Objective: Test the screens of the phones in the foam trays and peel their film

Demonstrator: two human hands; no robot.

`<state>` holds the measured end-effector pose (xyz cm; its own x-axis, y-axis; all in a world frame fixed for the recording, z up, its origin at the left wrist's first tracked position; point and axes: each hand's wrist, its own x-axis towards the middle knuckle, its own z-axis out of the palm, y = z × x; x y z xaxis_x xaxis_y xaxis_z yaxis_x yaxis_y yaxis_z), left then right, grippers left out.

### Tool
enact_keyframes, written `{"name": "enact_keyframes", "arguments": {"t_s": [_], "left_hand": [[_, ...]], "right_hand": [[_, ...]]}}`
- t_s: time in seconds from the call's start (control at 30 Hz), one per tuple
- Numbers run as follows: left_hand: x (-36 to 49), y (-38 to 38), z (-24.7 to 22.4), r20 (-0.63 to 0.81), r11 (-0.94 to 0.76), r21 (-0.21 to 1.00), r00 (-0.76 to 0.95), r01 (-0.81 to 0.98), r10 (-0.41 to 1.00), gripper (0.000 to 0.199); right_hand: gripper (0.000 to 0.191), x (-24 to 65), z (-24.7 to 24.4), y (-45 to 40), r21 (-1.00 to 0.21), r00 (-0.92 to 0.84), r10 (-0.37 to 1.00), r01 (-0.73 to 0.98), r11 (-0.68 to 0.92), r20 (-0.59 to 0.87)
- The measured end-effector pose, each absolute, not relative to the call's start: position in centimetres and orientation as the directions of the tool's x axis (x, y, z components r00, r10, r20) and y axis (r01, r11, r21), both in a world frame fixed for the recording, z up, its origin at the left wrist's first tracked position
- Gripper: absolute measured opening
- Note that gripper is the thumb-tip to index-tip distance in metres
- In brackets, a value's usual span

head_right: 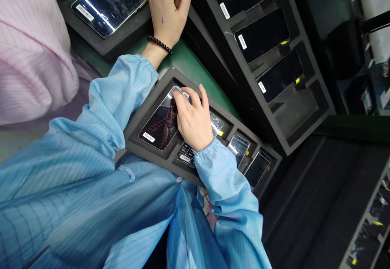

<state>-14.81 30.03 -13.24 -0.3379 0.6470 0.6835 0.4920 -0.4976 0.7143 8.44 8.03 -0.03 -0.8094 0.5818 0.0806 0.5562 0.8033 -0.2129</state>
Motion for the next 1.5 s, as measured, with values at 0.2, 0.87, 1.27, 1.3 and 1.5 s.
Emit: {"name": "enact_keyframes", "arguments": {"t_s": [0.2, 0.87, 1.27, 1.3, 1.5], "left_hand": [[-14.2, 29.4, -12.6, 0.681, -0.491, 0.72, -0.364, 0.49, 0.636, 0.021], [-12.6, 28.7, -10.8, 0.547, -0.295, 0.813, -0.484, 0.502, 0.683, 0.026], [-13.1, 29.7, -12.1, 0.588, -0.393, 0.802, -0.474, 0.451, 0.656, 0.029], [-13.2, 29.7, -12.1, 0.588, -0.394, 0.802, -0.475, 0.449, 0.655, 0.028], [-13.8, 30.7, -13.1, 0.589, -0.445, 0.807, -0.472, 0.389, 0.655, 0.047]], "right_hand": [[0.051, 8.5, 0.2, 8.0, -0.23, -0.806, 0.588, 0.561, 0.795, 0.066], [0.059, 8.4, -0.1, 8.2, -0.289, -0.804, 0.593, 0.557, 0.778, 0.048], [0.055, 9.2, 0.6, 6.2, -0.294, -0.828, 0.56, 0.529, 0.796, 0.027], [0.056, 9.2, 0.6, 6.0, -0.298, -0.829, 0.558, 0.526, 0.797, 0.027], [0.062, 9.7, 0.8, 4.8, -0.324, -0.829, 0.559, 0.526, 0.786, 0.011]]}}
